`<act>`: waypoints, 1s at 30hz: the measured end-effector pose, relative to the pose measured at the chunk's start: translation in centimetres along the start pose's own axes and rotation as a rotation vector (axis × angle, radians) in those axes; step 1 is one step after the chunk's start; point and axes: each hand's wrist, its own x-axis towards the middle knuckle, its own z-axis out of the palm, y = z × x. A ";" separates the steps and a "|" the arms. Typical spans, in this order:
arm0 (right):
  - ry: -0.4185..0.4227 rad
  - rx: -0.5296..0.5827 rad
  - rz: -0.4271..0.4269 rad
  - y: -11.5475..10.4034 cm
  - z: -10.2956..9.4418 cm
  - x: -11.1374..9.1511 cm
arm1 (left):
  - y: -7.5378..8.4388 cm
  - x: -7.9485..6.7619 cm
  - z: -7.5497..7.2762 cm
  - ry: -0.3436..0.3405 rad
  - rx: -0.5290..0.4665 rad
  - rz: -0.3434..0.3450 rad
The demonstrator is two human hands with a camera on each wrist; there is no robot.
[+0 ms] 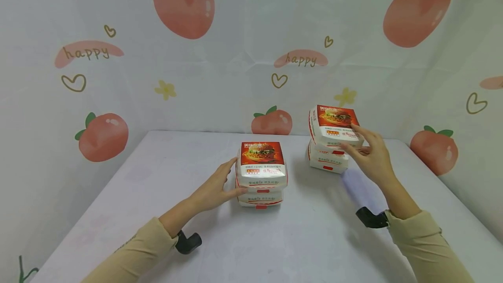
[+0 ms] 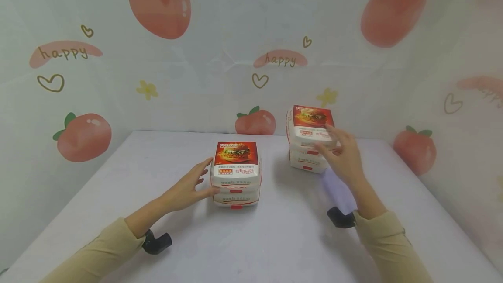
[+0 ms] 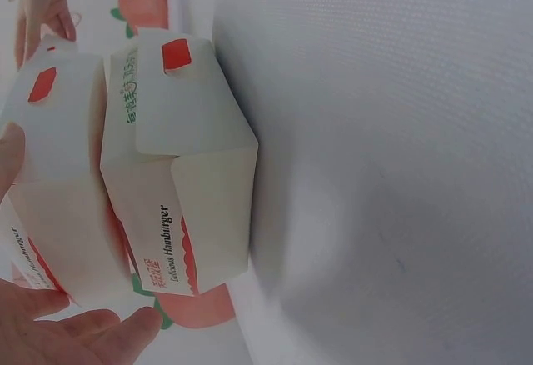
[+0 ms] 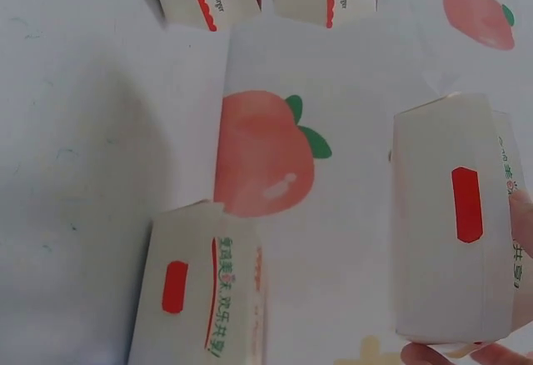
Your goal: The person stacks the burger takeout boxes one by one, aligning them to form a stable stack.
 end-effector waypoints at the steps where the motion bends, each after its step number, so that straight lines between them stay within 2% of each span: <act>1: -0.003 -0.003 0.001 -0.1 0.1 0.0 | 0.0 0.0 0.0 0.000 0.000 0.001; 30: -0.060 0.079 -0.067 -3.4 1.4 -0.2 | 0.1 0.1 0.1 0.007 0.001 -0.014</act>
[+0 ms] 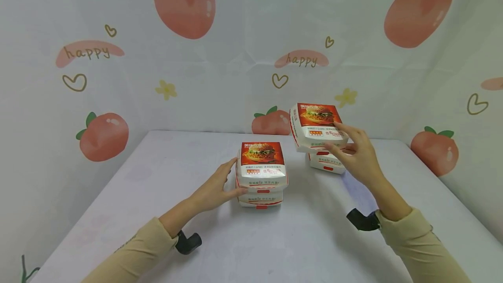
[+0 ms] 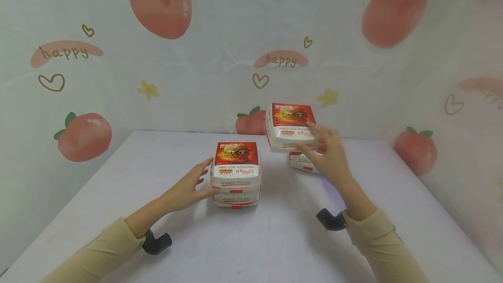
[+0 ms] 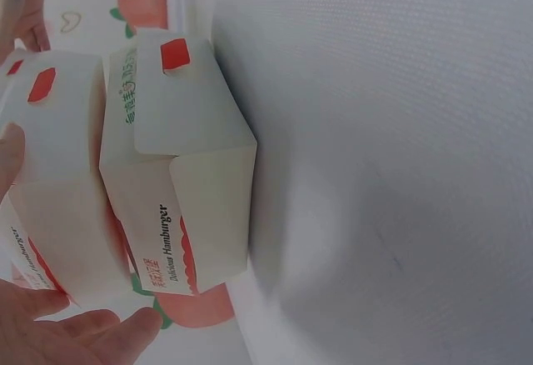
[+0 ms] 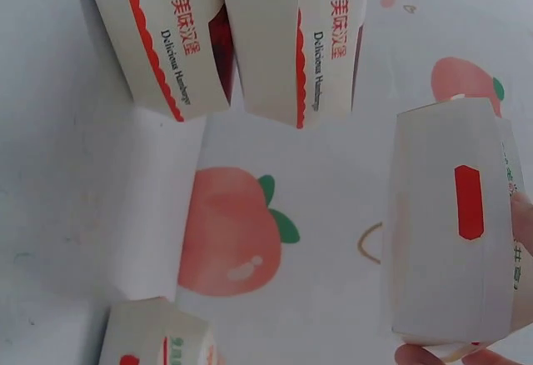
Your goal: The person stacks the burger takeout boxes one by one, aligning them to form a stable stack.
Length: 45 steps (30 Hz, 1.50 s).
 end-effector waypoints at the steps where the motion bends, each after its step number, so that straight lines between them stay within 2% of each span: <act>1: -0.002 -0.003 -0.002 -0.1 0.1 0.0 | 0.0 0.0 0.0 0.000 -0.001 0.000; 18: -0.011 0.007 -0.068 -2.6 1.2 -0.3 | 0.0 -0.1 0.0 0.000 -0.004 0.000; 45: -0.093 0.070 -0.061 -4.1 3.2 -0.7 | -0.1 -0.1 0.1 0.002 -0.008 -0.020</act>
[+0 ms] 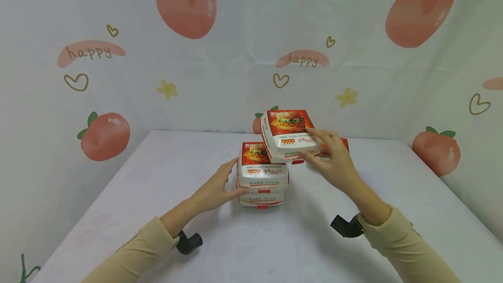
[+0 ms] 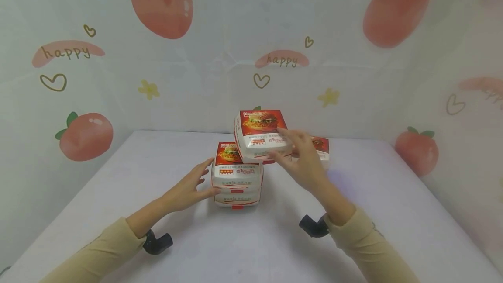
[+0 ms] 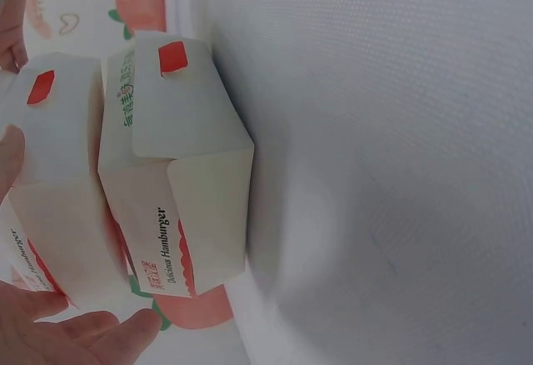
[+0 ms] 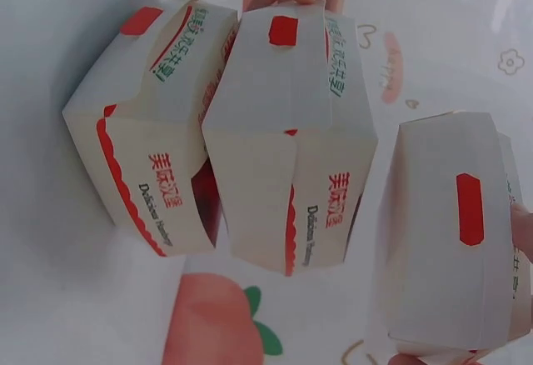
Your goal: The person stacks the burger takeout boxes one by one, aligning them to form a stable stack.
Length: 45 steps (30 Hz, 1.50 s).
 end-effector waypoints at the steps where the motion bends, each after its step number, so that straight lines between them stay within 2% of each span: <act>1: -0.001 0.001 -0.003 0.0 0.1 0.0 | 0.0 0.0 0.0 0.000 0.001 0.002; 8: -0.009 0.008 -0.015 -0.5 0.8 -0.1 | 0.1 0.0 0.0 0.002 -0.001 0.017; 18: -0.011 -0.002 -0.034 -1.2 1.3 -0.2 | 0.1 0.0 0.0 0.003 0.001 0.005; 29: -0.050 -0.015 0.017 -1.4 1.8 -0.5 | 0.0 0.0 0.0 0.002 0.001 0.022; 45: -0.083 -0.071 -0.001 -2.0 2.0 -0.7 | 0.0 0.1 0.0 0.005 0.009 0.048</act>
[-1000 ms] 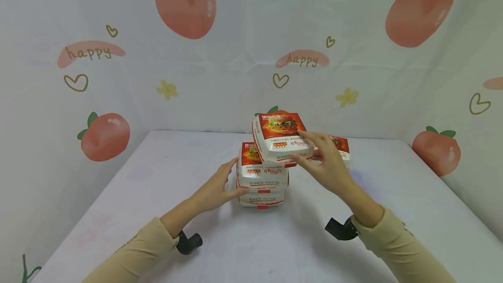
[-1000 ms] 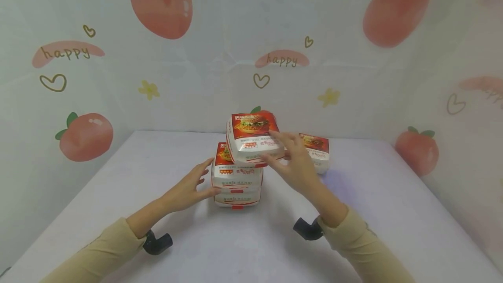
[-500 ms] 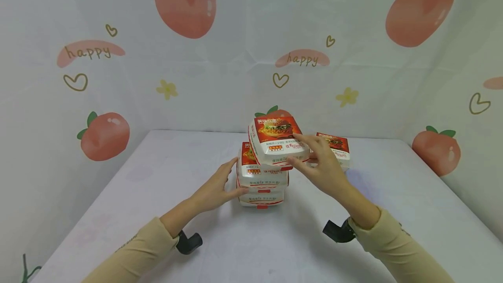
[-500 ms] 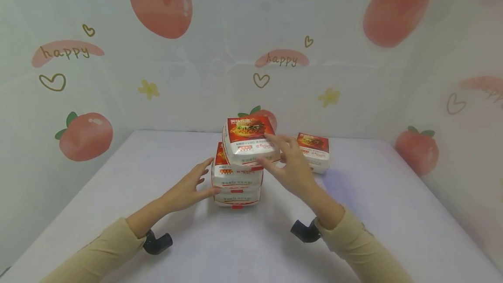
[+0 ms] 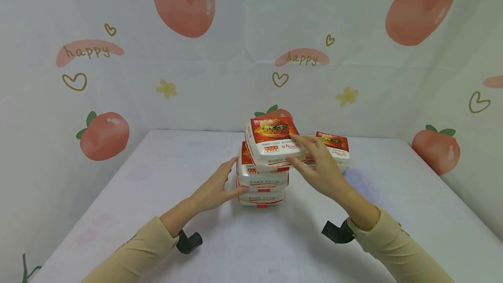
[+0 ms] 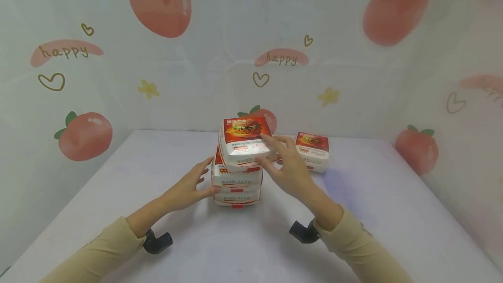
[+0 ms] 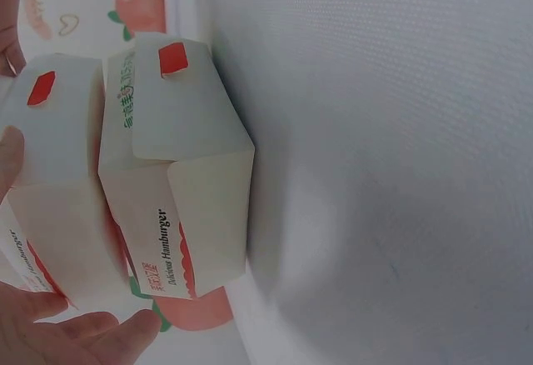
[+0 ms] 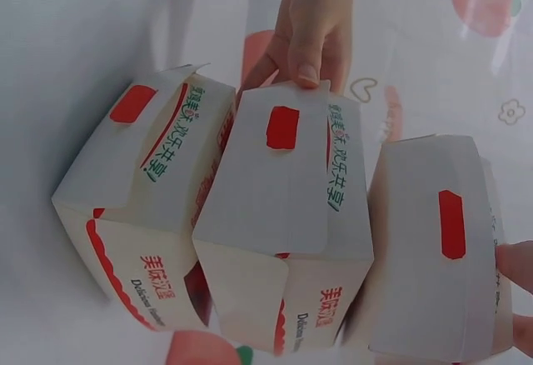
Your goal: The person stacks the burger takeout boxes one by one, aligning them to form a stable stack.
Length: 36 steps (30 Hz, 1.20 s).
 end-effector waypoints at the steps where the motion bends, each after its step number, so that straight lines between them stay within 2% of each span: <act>1: -0.003 0.000 0.000 0.0 0.0 0.0 | 0.0 0.0 0.0 0.000 0.001 0.003; 19: -0.008 0.054 -0.024 -0.5 0.4 -0.2 | 0.1 0.0 -0.1 -0.009 0.008 -0.009; 26: 0.000 0.035 -0.005 -1.0 0.5 -0.1 | 0.1 0.0 -0.1 -0.001 0.030 0.014; 36: 0.006 0.026 -0.001 -1.4 0.7 0.1 | 0.1 0.0 -0.1 -0.002 0.024 0.009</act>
